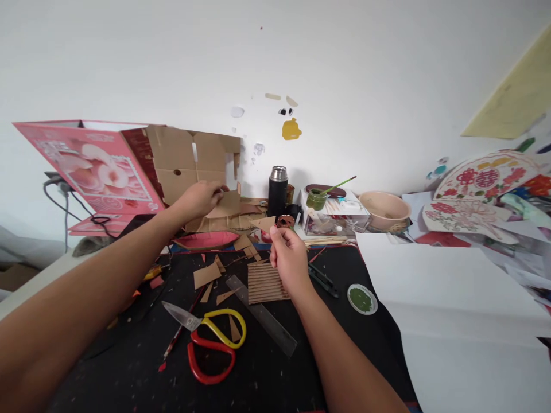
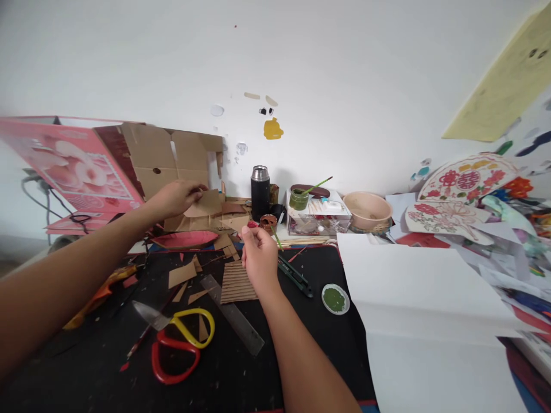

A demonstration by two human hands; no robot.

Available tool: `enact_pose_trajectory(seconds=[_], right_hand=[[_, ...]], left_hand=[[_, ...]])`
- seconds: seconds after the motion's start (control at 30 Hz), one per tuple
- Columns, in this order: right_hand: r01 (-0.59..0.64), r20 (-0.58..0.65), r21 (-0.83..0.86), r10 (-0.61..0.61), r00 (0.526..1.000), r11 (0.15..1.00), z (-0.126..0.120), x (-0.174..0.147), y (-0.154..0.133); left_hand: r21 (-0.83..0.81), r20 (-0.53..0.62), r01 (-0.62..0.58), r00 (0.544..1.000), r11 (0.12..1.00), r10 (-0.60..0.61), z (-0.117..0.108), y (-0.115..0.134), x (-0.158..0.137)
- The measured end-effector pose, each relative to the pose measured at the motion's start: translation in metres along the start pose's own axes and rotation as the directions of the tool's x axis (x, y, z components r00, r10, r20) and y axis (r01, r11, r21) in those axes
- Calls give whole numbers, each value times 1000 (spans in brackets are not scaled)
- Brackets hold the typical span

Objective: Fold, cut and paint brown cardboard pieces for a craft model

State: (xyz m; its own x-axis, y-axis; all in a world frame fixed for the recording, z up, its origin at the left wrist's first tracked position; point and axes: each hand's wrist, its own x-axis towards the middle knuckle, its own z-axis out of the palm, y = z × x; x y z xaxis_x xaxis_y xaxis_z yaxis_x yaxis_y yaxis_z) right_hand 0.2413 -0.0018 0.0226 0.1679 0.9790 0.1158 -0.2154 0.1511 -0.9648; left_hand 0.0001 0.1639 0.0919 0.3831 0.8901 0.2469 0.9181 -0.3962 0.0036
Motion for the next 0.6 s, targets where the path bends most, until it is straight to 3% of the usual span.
enact_pose_trajectory(seconds=[0.27,0.37,0.5,0.6], right_hand=[[5,5,1,-5,1000,1000,0,0,1],[2,1,3,-2,1000,1000,0,1,2],[0,4,-5,0,1000,1000,0,1,2],[2,8,-10,-2,1000,1000,1,-1,2]], left_hand=[[26,109,63,992,998,-66,11,-20,0],[47,71,66,995,997,-69,14,-19,-7],[10,-37,-57,998,998,57,14,9,-25],[-67,42,-227,972,972,230,23,45,-44]])
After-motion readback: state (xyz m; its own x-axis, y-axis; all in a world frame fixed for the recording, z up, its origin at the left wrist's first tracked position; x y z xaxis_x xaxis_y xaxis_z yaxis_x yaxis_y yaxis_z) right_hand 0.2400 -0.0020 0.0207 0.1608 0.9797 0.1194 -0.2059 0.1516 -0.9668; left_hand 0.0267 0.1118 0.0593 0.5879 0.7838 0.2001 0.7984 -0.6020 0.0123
